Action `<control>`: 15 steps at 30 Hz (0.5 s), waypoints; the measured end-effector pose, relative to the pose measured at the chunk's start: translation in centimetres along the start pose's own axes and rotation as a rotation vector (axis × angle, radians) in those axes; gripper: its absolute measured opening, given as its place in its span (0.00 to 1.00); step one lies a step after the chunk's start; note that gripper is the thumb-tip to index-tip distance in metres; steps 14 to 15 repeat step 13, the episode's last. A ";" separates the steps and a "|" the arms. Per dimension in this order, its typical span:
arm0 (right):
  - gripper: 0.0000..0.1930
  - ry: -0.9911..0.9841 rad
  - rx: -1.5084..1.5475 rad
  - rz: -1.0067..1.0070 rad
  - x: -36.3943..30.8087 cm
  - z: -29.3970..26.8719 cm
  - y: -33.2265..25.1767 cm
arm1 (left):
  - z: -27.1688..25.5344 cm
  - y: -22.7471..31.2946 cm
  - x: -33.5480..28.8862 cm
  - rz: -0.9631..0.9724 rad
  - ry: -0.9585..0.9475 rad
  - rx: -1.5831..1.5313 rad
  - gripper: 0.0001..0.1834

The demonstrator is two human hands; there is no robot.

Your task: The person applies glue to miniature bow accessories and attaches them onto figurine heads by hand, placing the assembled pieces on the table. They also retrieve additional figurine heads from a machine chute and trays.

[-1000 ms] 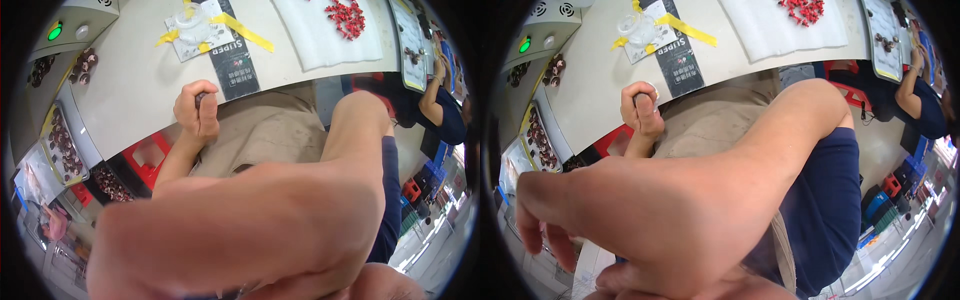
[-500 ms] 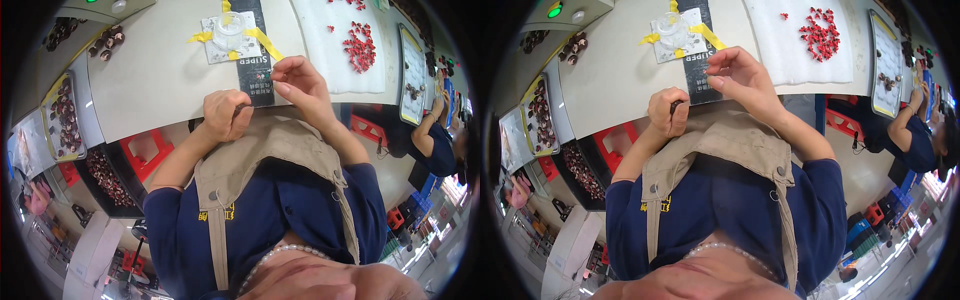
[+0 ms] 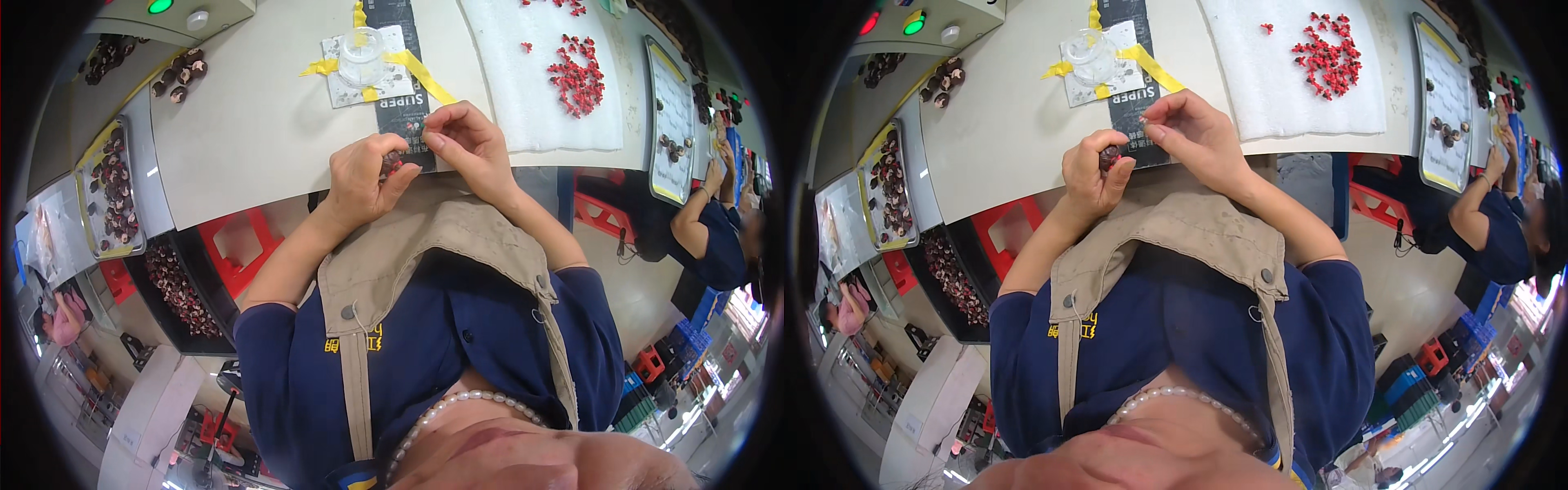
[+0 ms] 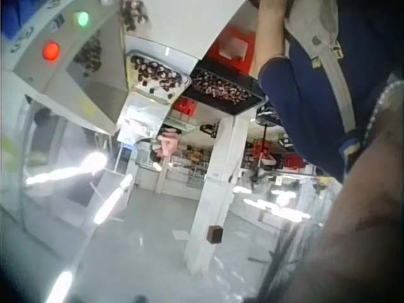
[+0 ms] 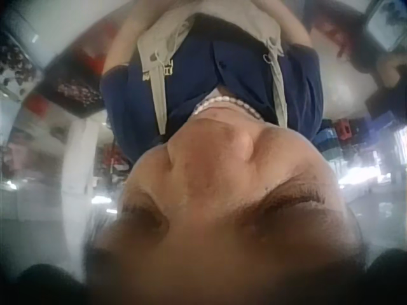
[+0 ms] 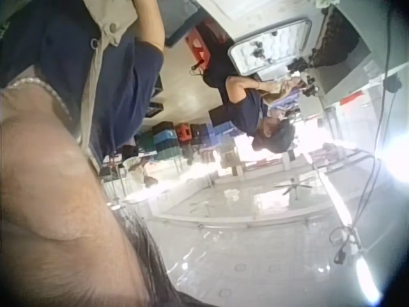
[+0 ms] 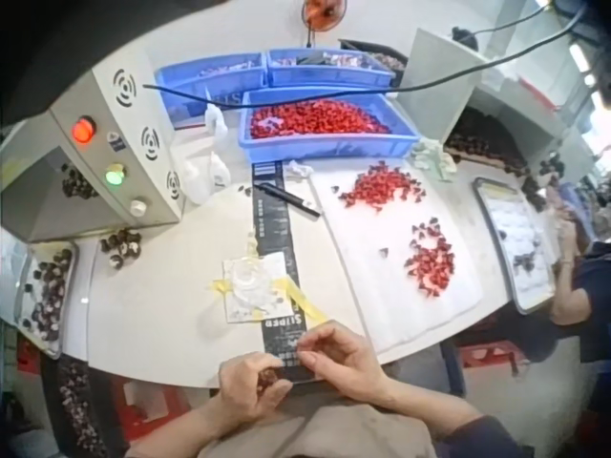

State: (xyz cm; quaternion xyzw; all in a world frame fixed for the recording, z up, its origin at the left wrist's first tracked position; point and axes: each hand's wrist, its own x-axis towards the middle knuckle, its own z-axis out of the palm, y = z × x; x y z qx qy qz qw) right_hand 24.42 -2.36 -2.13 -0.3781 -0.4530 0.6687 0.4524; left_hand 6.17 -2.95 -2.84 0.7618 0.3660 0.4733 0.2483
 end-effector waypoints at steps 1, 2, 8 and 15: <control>0.10 0.000 0.002 -0.008 0.0 -0.1 0.1 | 0.0 0.0 0.0 -0.019 -0.001 0.005 0.16; 0.09 -0.006 0.009 -0.006 -0.1 -0.2 0.1 | 0.1 0.1 0.1 -0.013 -0.003 0.009 0.16; 0.09 -0.026 0.002 -0.027 -0.3 -0.2 0.1 | 0.1 0.5 -0.1 -0.052 0.036 0.010 0.19; 0.09 -0.038 0.005 -0.042 -0.2 0.0 0.2 | -0.1 0.7 -0.6 -0.177 0.094 -0.083 0.18</control>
